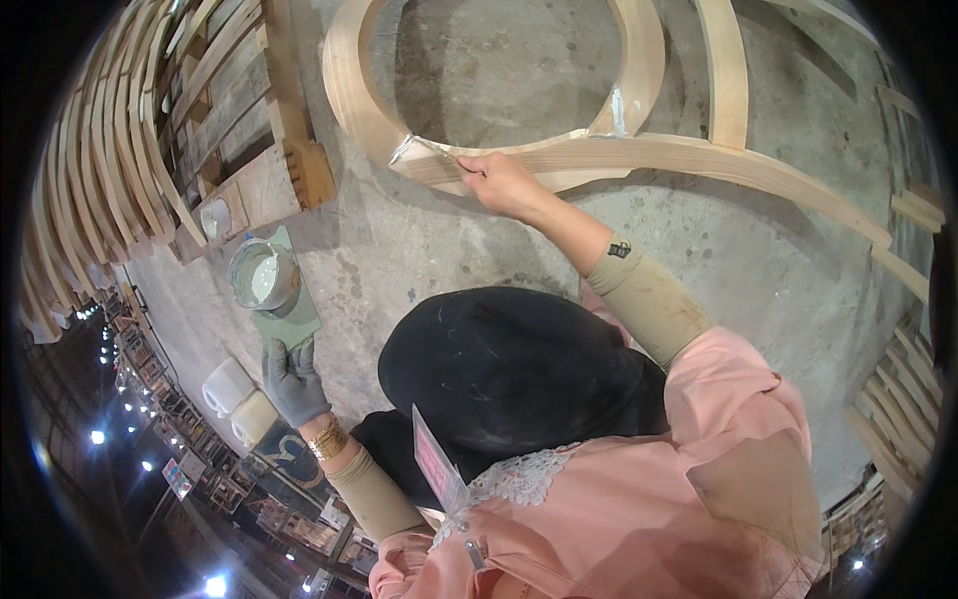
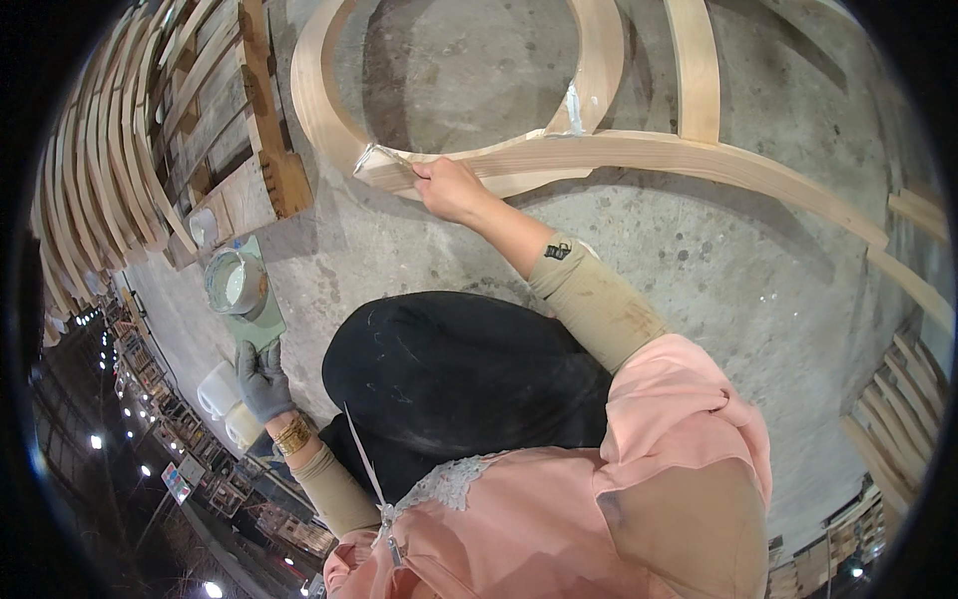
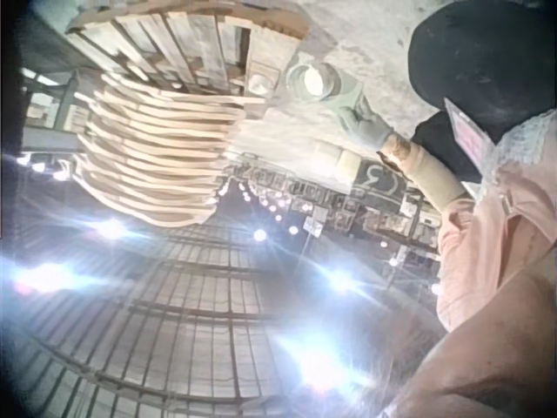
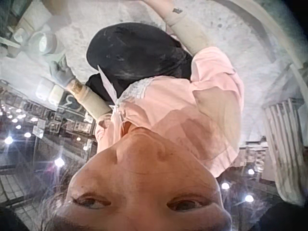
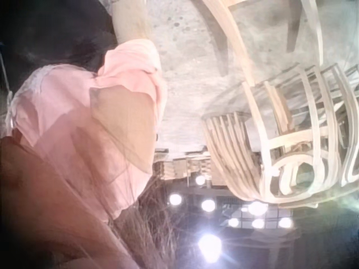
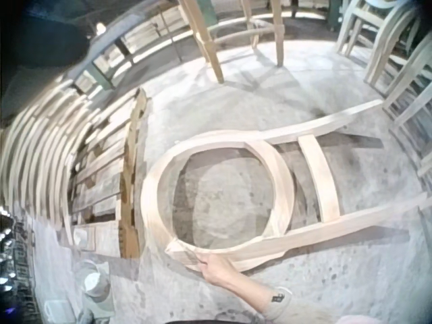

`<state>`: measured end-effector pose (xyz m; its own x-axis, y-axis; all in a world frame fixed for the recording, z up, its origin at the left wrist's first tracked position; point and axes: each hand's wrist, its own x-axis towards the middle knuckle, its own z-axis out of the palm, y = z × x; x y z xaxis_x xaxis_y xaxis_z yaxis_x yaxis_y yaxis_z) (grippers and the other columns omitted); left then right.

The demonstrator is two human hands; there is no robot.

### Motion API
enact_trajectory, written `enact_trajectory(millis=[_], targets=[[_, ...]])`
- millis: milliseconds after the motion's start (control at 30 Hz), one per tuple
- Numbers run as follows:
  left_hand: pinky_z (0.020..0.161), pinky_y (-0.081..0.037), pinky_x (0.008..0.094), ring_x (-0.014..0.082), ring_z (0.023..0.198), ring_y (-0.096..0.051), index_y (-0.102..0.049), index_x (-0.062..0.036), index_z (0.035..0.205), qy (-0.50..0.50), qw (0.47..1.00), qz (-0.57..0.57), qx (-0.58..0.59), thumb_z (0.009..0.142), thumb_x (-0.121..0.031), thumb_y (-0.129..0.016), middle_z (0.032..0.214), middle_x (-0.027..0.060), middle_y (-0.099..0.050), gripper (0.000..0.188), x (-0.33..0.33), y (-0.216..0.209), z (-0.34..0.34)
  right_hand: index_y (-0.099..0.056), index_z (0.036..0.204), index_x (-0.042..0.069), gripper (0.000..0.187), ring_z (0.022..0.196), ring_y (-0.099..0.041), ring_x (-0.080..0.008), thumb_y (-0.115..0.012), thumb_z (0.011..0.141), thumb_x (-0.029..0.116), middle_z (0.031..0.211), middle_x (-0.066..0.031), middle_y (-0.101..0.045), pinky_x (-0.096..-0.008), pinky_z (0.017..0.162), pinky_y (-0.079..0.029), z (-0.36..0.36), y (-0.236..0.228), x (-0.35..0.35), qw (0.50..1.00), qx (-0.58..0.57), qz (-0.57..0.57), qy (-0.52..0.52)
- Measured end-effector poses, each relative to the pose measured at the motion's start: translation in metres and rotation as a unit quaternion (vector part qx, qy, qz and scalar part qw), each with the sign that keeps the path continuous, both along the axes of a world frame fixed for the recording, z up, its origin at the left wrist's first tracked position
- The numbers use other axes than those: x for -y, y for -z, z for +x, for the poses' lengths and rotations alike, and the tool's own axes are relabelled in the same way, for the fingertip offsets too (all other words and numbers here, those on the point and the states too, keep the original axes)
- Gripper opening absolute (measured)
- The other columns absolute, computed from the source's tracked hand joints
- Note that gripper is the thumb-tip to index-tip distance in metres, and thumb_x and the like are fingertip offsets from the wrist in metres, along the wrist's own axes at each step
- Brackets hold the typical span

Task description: The person paints a wooden chair frame using a brush and a small container of light-colored paint. They dip the brush into the container and apply the paint to various parts of the chair frame, moving around to access different sections.

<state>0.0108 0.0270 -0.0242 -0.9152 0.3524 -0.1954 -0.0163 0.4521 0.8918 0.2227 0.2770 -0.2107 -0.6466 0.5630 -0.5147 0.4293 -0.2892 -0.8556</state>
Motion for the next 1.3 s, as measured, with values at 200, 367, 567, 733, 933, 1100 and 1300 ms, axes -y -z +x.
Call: enact_trajectory(millis=[200,367,567,733,933,1100,1300], targets=[[0.075,-0.052,0.0277,0.0214,0.088,-0.059,-0.052,0.0076,0.108,-0.082,0.974,0.137,0.163,0.077,0.005,-0.061,0.107,0.0132,-0.055,0.032,-0.042,-0.005,0.019,-0.039,0.132,0.007,0.045,0.063,-0.052,-0.0106,-0.042,0.088,0.016,0.067,-0.0052,-0.051,-0.0277,0.046,-0.044,-0.004,-0.031,-0.006,0.975,0.013,-0.222,-0.011],[0.072,-0.052,0.029,0.0224,0.086,-0.059,-0.057,0.0052,0.101,0.141,0.964,-0.118,-0.19,0.074,0.003,-0.065,0.105,0.0156,-0.057,0.028,-0.028,0.007,0.016,-0.036,0.134,0.008,0.045,0.061,-0.049,-0.009,-0.04,0.09,0.016,0.081,-0.0031,-0.054,-0.0241,0.047,-0.045,0.018,-0.046,0.008,0.958,-0.087,-0.272,0.026],[0.07,-0.05,0.0296,0.026,0.087,-0.058,-0.057,0.0049,0.099,0.286,0.887,-0.188,-0.312,0.07,0.002,-0.068,0.103,0.0184,-0.057,0.031,-0.031,0.033,0.007,-0.04,0.131,0.006,0.04,0.062,-0.05,-0.0078,-0.04,0.092,0.014,0.089,-0.003,-0.059,-0.0213,0.049,-0.044,0.058,-0.041,-0.008,0.98,-0.103,-0.153,0.072],[0.074,-0.053,0.0297,0.0197,0.095,-0.056,-0.05,0.0037,0.11,0.146,0.977,0.025,0.154,0.089,-0.011,-0.049,0.108,0.0129,-0.054,0.026,-0.05,0.04,-0.002,-0.05,0.123,0.008,0.036,0.061,-0.055,-0.0147,-0.043,0.088,0.007,0.086,-0.0072,-0.062,-0.0256,0.061,-0.046,0.068,-0.054,-0.012,0.986,-0.156,0.007,0.063],[0.066,-0.053,0.0267,0.0153,0.079,-0.06,-0.053,0.0045,0.107,0.152,0.984,-0.014,0.093,0.087,-0.01,-0.053,0.094,0.0101,-0.06,0.025,-0.084,0.014,0.004,-0.06,0.105,0.008,0.029,0.073,-0.06,-0.023,-0.051,0.077,0.004,0.085,-0.0112,-0.06,-0.0342,0.067,-0.048,0.034,-0.118,-0.023,0.879,-0.067,0.451,-0.14],[0.065,-0.053,0.0253,0.0134,0.078,-0.06,-0.054,0.0045,0.107,0.177,0.984,0.009,-0.015,0.087,-0.008,-0.052,0.094,0.0099,-0.06,0.024,-0.083,-0.014,-0.003,-0.061,0.099,0.012,0.027,0.079,-0.059,-0.0264,-0.049,0.076,0.003,0.082,-0.0115,-0.056,-0.0375,0.065,-0.05,-0.031,-0.17,-0.015,0.8,0.045,0.564,-0.2],[0.065,-0.053,0.0245,0.0124,0.078,-0.059,-0.054,0.0049,0.108,0.16,0.981,0.057,-0.098,0.087,-0.007,-0.051,0.097,0.0101,-0.06,0.024,-0.068,-0.066,-0.026,-0.061,0.101,0.011,0.028,0.077,-0.061,-0.0279,-0.048,0.077,0.004,0.084,-0.0132,-0.056,-0.0374,0.064,-0.051,-0.056,-0.244,-0.014,0.749,0.034,0.588,-0.303]])
